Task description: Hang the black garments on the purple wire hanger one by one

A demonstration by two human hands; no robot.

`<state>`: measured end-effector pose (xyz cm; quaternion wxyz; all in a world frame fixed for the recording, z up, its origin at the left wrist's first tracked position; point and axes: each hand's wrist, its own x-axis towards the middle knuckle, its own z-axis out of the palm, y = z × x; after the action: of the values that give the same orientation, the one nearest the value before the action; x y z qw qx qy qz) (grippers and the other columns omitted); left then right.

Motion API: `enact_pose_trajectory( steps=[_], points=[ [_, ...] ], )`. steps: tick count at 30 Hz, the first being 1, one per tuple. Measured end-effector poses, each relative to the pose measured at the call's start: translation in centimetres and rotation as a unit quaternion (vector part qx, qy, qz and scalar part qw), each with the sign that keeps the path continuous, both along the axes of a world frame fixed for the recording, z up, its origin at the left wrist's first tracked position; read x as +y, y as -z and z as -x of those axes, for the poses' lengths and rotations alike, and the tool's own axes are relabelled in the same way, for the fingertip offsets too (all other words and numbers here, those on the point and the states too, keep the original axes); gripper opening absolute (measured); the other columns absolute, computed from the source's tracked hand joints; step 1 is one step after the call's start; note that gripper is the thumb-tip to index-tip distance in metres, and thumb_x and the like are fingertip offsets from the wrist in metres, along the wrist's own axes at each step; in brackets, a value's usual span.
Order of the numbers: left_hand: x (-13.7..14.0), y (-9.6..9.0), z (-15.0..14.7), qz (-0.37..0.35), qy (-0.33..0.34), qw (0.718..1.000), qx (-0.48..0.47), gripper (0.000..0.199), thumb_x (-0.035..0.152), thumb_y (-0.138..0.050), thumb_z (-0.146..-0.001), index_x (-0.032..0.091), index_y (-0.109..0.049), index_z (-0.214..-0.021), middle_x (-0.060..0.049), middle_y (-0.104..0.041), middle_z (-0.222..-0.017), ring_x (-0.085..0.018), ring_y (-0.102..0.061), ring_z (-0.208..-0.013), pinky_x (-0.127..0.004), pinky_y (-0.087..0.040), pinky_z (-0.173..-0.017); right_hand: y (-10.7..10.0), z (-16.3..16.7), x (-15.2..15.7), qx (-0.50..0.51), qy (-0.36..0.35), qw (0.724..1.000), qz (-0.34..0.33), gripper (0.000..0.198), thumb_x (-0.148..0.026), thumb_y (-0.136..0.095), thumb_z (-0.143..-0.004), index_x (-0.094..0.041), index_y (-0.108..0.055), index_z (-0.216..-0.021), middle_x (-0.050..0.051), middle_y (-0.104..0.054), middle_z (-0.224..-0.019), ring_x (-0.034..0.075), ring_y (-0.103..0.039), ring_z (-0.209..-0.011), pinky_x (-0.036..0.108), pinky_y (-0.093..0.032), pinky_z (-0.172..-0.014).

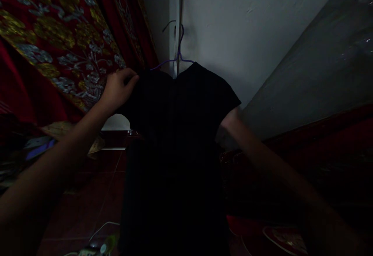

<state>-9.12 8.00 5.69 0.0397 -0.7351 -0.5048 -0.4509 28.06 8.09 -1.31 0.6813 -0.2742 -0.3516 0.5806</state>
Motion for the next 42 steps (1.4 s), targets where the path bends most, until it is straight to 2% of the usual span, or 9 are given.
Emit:
enact_pose_trajectory(
  steps=[3,7,10,15,20,27,33,38,42],
  points=[
    [0.0,-0.2,-0.8,-0.005,0.002,1.000,-0.018,0.026,0.041,-0.057,-0.095,0.019,-0.069,-0.090,-0.003,-0.073,-0.090,-0.021,-0.067,-0.091,-0.034,-0.048,-0.086,-1.9,-2.9,0.4,-0.009,-0.061,0.998,0.030,0.063,-0.076,-0.053,-0.084,-0.018,-0.073,-0.097,0.012,-0.076,-0.098,0.031,-0.067,-0.108,0.054,-0.054,-0.095],
    [0.3,-1.7,-2.9,-0.022,0.024,0.999,-0.039,0.031,0.046,-0.055,-0.098,0.020,-0.070,-0.093,-0.003,-0.074,-0.092,-0.022,-0.067,-0.095,-0.034,-0.050,-0.089,-6.7,-4.2,0.0,-0.060,-0.002,0.998,-0.005,0.028,-0.038,-0.057,-0.094,-0.016,-0.074,-0.091,0.008,-0.078,-0.091,0.026,-0.069,-0.107,0.053,-0.051,-0.101],
    [0.2,-3.3,-4.5,-0.029,0.068,0.995,-0.066,0.034,0.050,-0.056,-0.097,0.021,-0.073,-0.102,-0.006,-0.075,-0.106,-0.025,-0.066,-0.107,-0.036,-0.049,-0.097,-8.8,-3.5,-1.1,-0.013,0.057,0.998,-0.031,0.032,-0.033,-0.048,-0.101,-0.016,-0.073,-0.090,0.006,-0.078,-0.095,0.024,-0.070,-0.107,0.051,-0.053,-0.102],
    [-0.5,-4.9,-6.3,0.031,0.121,0.991,-0.045,0.040,0.049,-0.055,-0.096,0.016,-0.074,-0.110,-0.009,-0.074,-0.111,-0.027,-0.065,-0.110,-0.036,-0.050,-0.098,-8.0,-1.6,-5.1,0.011,0.088,0.990,-0.111,0.030,-0.038,-0.055,-0.098,-0.017,-0.074,-0.093,0.009,-0.075,-0.110,0.026,-0.067,-0.116,0.048,-0.054,-0.104],
    [0.0,-3.3,-7.0,0.059,0.146,0.987,0.023,0.035,0.040,-0.058,-0.093,0.015,-0.073,-0.112,-0.006,-0.073,-0.097,-0.022,-0.065,-0.092,-0.033,-0.050,-0.085,-6.4,0.5,-9.2,-0.010,0.161,0.984,-0.081,0.035,-0.051,-0.071,-0.086,-0.019,-0.072,-0.098,0.012,-0.072,-0.117,0.031,-0.066,-0.118,0.051,-0.057,-0.099],
    [1.8,-2.2,-6.7,0.008,0.078,0.997,-0.008,0.027,0.036,-0.054,-0.095,0.016,-0.073,-0.094,-0.005,-0.071,-0.087,-0.020,-0.062,-0.081,-0.031,-0.047,-0.078,-5.4,1.0,-5.8,-0.053,0.160,0.984,-0.054,0.031,-0.058,-0.065,-0.084,-0.029,-0.072,-0.093,0.008,-0.075,-0.111,0.029,-0.071,-0.108,0.052,-0.060,-0.093],
    [1.4,-3.4,-6.3,-0.037,0.008,0.999,-0.004,0.025,0.036,-0.054,-0.096,0.017,-0.069,-0.091,-0.008,-0.071,-0.090,-0.022,-0.064,-0.088,-0.033,-0.047,-0.088,-8.3,1.7,-4.3,-0.015,0.105,0.992,-0.064,0.028,-0.050,-0.053,-0.096,-0.028,-0.070,-0.090,0.003,-0.075,-0.106,0.025,-0.070,-0.107,0.048,-0.062,-0.092],
    [1.4,-4.7,-8.0,-0.051,0.035,0.998,0.000,0.023,0.036,-0.054,-0.097,0.018,-0.067,-0.094,-0.009,-0.070,-0.095,-0.024,-0.065,-0.098,-0.036,-0.046,-0.097,-10.7,0.3,-4.5,0.073,0.124,0.988,-0.050,0.039,-0.038,-0.042,-0.106,-0.020,-0.069,-0.085,0.003,-0.075,-0.101,0.020,-0.071,-0.105,0.043,-0.060,-0.098],
    [0.9,-5.8,-10.2,-0.046,0.089,0.995,0.011,0.020,0.034,-0.057,-0.096,0.017,-0.067,-0.102,-0.009,-0.069,-0.103,-0.027,-0.062,-0.108,-0.039,-0.045,-0.101,-9.9,-1.5,-5.5,0.049,0.130,0.987,-0.075,0.043,-0.039,-0.037,-0.106,-0.030,-0.070,-0.080,0.001,-0.076,-0.105,0.022,-0.067,-0.119,0.045,-0.055,-0.108]
  ],
)
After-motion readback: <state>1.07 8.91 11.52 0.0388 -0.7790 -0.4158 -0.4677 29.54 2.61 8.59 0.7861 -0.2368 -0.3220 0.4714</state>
